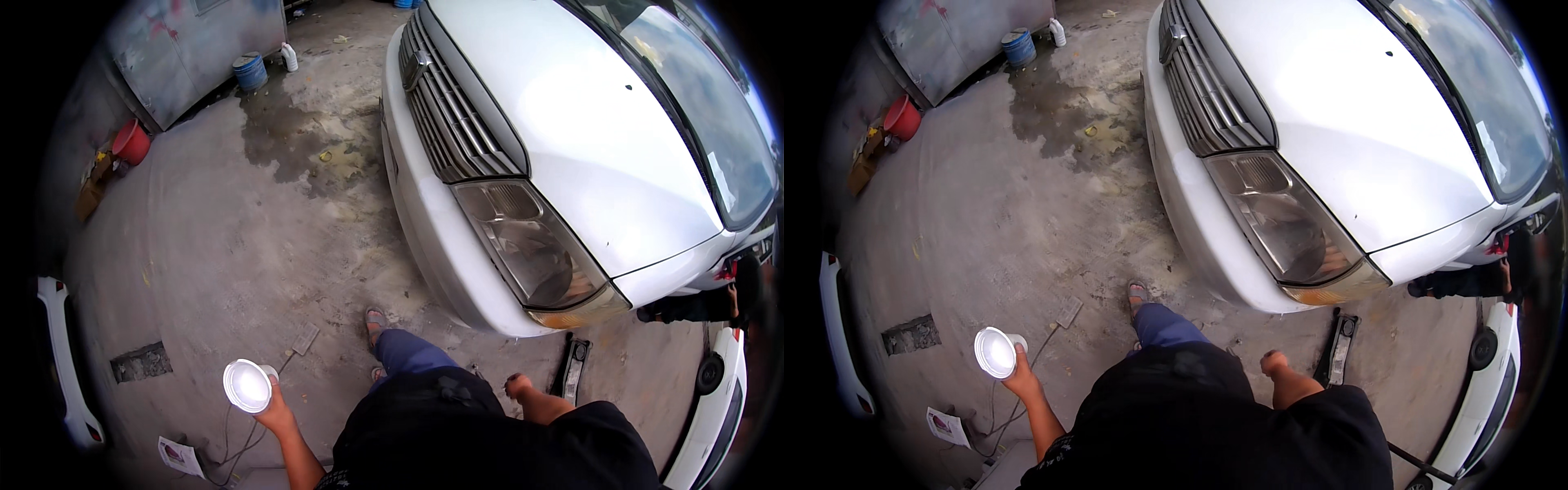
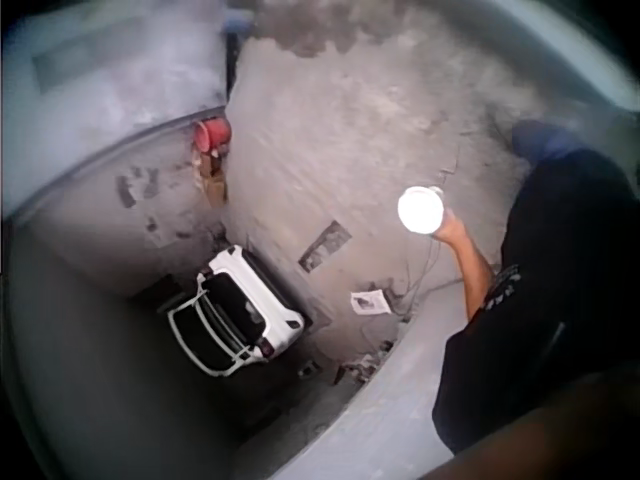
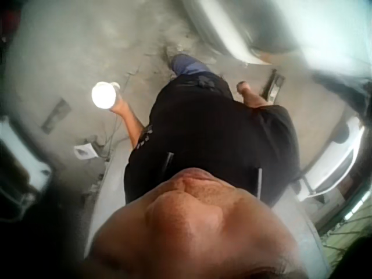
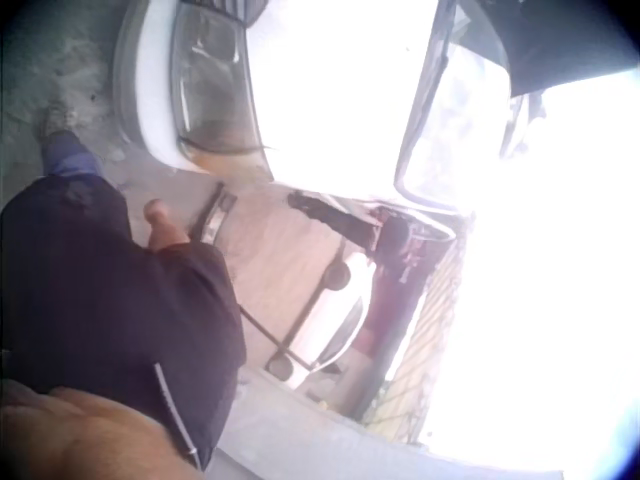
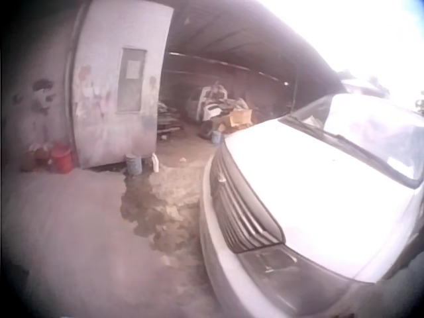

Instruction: The person uses a paintbrush to apply white paint to the front bumper and side panels of a white van. They dip the brush into a small white container to reload paint and move around the vehicle to cover different areas, including the wheel arch and lower trim.

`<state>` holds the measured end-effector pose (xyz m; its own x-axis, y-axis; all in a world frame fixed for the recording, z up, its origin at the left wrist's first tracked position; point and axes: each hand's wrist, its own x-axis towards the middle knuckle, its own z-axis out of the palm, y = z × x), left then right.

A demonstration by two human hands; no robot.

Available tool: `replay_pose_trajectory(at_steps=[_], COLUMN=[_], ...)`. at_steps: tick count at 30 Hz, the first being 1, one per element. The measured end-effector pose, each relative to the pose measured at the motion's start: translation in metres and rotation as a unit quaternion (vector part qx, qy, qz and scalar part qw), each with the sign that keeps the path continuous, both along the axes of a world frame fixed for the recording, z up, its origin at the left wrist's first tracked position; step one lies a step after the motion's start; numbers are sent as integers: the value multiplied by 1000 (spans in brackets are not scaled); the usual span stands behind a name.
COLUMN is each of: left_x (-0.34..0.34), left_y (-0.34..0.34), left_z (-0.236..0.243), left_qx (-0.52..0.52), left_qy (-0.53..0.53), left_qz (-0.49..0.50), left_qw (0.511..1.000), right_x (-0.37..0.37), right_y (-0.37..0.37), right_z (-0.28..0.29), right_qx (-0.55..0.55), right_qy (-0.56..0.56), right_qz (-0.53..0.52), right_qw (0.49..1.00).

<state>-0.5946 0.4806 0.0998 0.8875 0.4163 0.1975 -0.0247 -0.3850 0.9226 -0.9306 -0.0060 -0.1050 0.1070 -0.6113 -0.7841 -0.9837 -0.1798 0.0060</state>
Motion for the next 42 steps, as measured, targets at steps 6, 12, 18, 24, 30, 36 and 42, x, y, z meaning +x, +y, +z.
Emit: replay_pose_trajectory(at_steps=[6, 12, 18, 24, 30, 36, 42], left_x=[101, 204, 297, 400, 516, 623, 729], left_y=[22, 37, 60, 108, 168, 246, 311], left_z=[-5, 27, 42, 29, 7, 25, 29], left_qx=[12, -12, 16, 34, 45, 58, 56], left_qy=[14, 27, 16, 40, 31, 31, 1], left_qz=[13, 42, 34, 23, -61, -154, -199], left_qw=[1000, 999, 999, 998, 997, 986, 978], right_x=[85, 208, 330, 427, 507, 638, 757], right_y=[48, 83, 109, 149, 195, 277, 333], right_z=[-61, -57, -33, 1, 6, 68, 71], right_qx=[24, 92, -4, -28, -170, -248, -219], right_qy=[-18, -6, -70, -64, -101, -191, -354], right_qz=[76, 225, 81, 25, -76, -128, -206], right_qw=[997, 970, 994, 997, 977, 941, 886])
